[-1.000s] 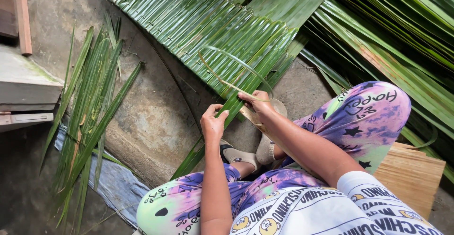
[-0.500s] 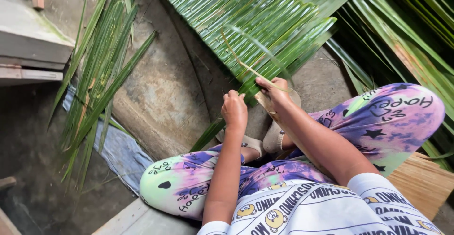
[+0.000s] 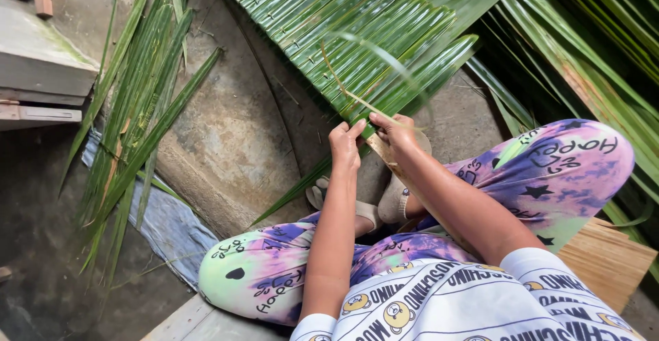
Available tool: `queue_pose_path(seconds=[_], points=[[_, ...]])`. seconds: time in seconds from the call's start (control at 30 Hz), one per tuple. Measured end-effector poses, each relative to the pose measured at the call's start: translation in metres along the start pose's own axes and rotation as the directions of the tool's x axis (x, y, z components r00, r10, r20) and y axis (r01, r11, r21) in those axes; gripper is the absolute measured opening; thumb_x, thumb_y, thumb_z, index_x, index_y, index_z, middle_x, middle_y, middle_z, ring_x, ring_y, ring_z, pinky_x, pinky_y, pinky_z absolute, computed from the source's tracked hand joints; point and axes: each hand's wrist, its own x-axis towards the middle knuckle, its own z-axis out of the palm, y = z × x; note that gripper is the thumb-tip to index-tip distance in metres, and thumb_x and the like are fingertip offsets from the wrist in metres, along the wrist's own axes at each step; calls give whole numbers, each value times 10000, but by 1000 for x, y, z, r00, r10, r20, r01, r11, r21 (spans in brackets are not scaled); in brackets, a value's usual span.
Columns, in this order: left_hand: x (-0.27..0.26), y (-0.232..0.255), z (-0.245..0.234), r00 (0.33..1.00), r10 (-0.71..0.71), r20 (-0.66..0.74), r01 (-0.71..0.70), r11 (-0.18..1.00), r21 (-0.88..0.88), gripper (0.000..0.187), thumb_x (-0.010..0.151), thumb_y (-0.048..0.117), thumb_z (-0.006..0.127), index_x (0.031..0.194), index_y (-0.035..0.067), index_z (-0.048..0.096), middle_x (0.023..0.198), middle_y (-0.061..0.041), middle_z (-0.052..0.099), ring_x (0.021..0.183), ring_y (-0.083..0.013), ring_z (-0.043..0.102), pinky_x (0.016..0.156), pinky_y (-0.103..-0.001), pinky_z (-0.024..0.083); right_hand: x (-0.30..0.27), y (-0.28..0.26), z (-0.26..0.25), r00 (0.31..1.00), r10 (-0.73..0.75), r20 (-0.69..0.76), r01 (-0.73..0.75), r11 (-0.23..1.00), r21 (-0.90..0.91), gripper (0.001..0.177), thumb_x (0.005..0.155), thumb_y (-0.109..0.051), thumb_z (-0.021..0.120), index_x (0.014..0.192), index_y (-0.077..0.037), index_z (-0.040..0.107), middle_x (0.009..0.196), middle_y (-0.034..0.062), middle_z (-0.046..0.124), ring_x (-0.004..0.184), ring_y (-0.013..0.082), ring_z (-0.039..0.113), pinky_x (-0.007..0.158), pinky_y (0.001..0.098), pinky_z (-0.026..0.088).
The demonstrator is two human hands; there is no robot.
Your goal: Weaving palm leaves onto a wooden stick to create a thatched roofing panel
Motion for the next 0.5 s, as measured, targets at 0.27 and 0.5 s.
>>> queue_pose_path(seconds=[0.27, 0.5], points=[[2, -2, 7, 999, -2, -50, -2, 996, -85, 331, 728, 66, 899, 945, -10, 660, 804, -94, 608, 764, -213, 659, 678, -401, 597, 21, 15, -14, 967, 252, 38, -255, 964, 80, 553, 717, -495, 953, 875, -113, 586, 644, 1, 643, 453, 61, 643, 436, 219, 551], [6, -3, 9, 998, -37, -53, 29, 990, -140, 360, 707, 112, 930, 926, 36, 654, 812, -86, 618, 764, -211, 669, 704, -407, 598, 5, -78, -21, 991, 109, 74, -128, 937, 326, 874, 744, -419, 1003, 1217, -22, 384, 1079, 82, 378, 973, 218, 508, 770, 427, 567]])
